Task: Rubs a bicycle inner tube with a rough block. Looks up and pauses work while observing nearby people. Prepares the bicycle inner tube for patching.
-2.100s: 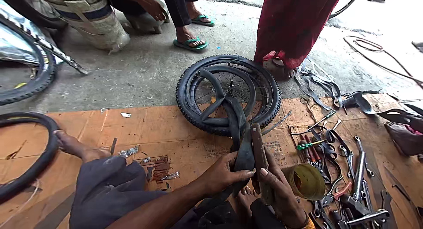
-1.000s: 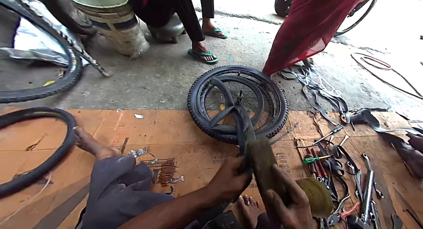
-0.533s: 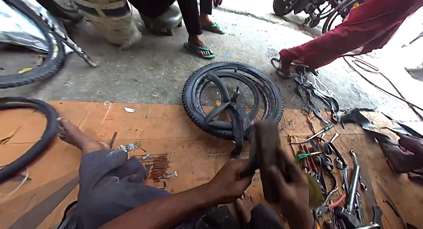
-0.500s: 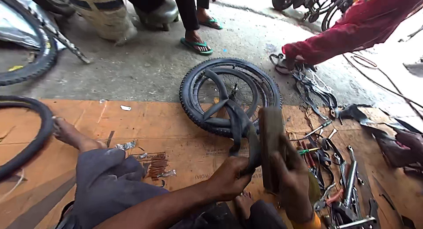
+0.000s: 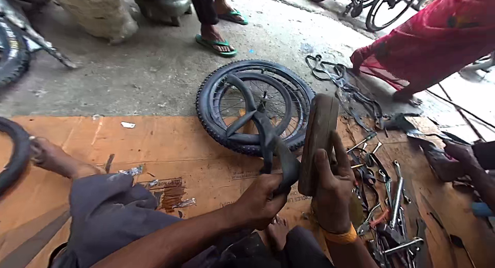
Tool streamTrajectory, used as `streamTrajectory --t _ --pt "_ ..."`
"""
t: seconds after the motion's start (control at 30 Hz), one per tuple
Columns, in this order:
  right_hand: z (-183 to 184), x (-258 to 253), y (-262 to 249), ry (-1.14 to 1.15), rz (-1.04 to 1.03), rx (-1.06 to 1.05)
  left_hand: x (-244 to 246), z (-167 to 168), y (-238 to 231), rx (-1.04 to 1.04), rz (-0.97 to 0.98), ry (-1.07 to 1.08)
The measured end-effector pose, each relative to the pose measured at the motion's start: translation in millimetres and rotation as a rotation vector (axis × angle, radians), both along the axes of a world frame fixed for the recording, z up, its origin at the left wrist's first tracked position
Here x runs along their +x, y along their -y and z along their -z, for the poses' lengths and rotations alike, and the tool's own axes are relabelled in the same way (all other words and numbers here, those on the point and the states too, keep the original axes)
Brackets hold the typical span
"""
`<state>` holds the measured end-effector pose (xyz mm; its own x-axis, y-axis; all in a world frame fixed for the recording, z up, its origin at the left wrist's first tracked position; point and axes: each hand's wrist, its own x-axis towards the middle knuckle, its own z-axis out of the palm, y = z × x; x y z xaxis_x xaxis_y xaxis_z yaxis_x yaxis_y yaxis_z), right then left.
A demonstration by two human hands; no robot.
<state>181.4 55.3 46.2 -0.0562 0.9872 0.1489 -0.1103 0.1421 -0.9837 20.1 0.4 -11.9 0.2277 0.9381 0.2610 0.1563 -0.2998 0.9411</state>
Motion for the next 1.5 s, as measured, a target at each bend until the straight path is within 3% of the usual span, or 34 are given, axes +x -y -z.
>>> streamTrajectory --t 0.17,0.27,0.37,0.5,0.63,0.7,0.77,0.93,1.1,1.17,1.3,1.4,1.5 --pt "6.5 21.2 30.0 0.163 -0.098 0.074 -13.9 -11.7 -5.8 -0.230 -0.013 0.238" --pt "26.8 35.3 44.9 0.243 -0.210 0.131 -19.5 -4.6 -3.7 -0.134 -0.066 0.058" --pt "18.4 18.4 25.0 0.221 -0.031 0.101 -3.0 2.6 0.2 -0.024 -0.018 -0.082" --pt "2.7 4.4 2.2 0.081 0.019 0.149 -3.2 -9.2 -8.8 -0.031 0.063 0.050" --pt "10.3 31.1 38.7 0.267 -0.196 0.126 -25.5 -12.4 -5.6 -0.203 -0.066 0.195" --pt "21.2 34.9 44.1 0.306 -0.262 0.130 -31.2 -8.9 -2.7 -0.206 -0.126 0.137" --pt "20.1 23.4 33.4 0.291 -0.146 0.108 -18.8 -3.3 3.8 -0.159 -0.092 0.038" --pt "-9.3 4.4 -2.8 0.011 0.010 0.020 -11.5 -9.9 -5.0 -0.026 0.053 0.008" --pt "14.2 29.9 41.9 0.180 -0.223 0.056 -29.6 -7.1 -2.7 -0.229 -0.117 0.055" --pt "24.7 27.0 41.1 0.155 -0.226 0.033 -24.1 -3.7 2.1 -0.097 -0.109 -0.066" --pt "9.4 8.2 8.5 -0.028 0.043 -0.135 -5.7 0.8 2.3 0.236 -0.022 -0.276" --pt "3.7 13.4 11.3 0.009 0.031 -0.067 -9.8 -3.9 -3.0 0.032 -0.051 -0.171" --pt "16.9 23.5 42.4 0.104 -0.170 0.043 -24.8 -8.8 -2.3 -0.195 -0.088 0.007"
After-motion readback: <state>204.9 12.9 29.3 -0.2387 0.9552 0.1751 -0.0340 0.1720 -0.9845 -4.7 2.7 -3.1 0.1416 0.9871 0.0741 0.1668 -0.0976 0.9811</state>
